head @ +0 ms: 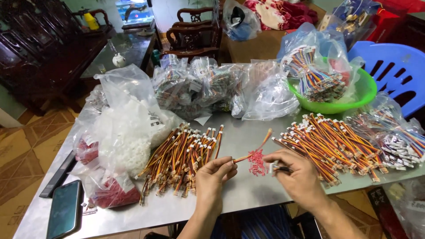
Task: Assembling wire harnesses by manually attaching small red connectors to the ends of pre-cut wires.
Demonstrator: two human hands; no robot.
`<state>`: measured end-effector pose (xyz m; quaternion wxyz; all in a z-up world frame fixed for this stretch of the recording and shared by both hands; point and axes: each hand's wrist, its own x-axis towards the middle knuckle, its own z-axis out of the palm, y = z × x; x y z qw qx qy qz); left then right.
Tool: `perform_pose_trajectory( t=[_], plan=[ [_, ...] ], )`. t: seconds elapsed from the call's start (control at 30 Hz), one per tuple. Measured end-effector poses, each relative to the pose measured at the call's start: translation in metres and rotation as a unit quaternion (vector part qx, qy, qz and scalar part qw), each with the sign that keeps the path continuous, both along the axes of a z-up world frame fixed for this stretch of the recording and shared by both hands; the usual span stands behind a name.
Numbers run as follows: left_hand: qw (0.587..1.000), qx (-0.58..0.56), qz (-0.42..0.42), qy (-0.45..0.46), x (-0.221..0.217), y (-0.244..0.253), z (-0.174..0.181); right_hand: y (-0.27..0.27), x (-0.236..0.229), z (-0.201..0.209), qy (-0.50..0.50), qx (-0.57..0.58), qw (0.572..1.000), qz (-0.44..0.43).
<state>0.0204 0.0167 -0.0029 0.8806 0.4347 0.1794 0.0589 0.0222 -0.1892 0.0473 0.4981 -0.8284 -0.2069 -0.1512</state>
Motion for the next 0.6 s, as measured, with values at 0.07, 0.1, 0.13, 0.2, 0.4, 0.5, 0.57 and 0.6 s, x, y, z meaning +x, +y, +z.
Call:
perform_pose_trajectory(
  t=[0.07, 0.1, 0.13, 0.2, 0.4, 0.5, 0.57, 0.6],
  plan=[
    [1.000, 0.008, -0.013, 0.006, -0.005, -0.005, 0.006, 0.012, -0.007, 0.004, -0.016, 0.010, 1.000, 0.017],
    [1.000, 0.017, -0.023, 0.012, -0.009, -0.008, 0.008, 0.018, -0.010, 0.005, -0.032, 0.021, 0.999, 0.036],
    [0.999, 0.017, -0.025, 0.014, -0.009, -0.010, 0.005, 0.019, -0.008, 0.000, -0.030, 0.021, 0.999, 0.034],
    [0.998, -0.006, -0.051, 0.030, -0.009, -0.014, -0.001, 0.022, -0.003, -0.011, -0.063, -0.048, 0.997, 0.024],
    [0.995, -0.046, -0.080, 0.034, -0.011, -0.015, 0.000, 0.017, -0.001, -0.024, -0.103, -0.097, 0.989, 0.050],
    [0.994, -0.057, -0.091, 0.031, -0.012, -0.016, 0.000, 0.020, -0.001, -0.030, -0.130, -0.101, 0.985, 0.043],
    [0.993, -0.055, -0.099, 0.027, -0.012, -0.016, -0.003, 0.023, -0.002, -0.029, -0.138, -0.094, 0.985, 0.041],
    [0.992, -0.052, -0.109, 0.023, -0.012, -0.016, -0.004, 0.024, -0.002, -0.029, -0.145, -0.086, 0.985, 0.039]
  ],
)
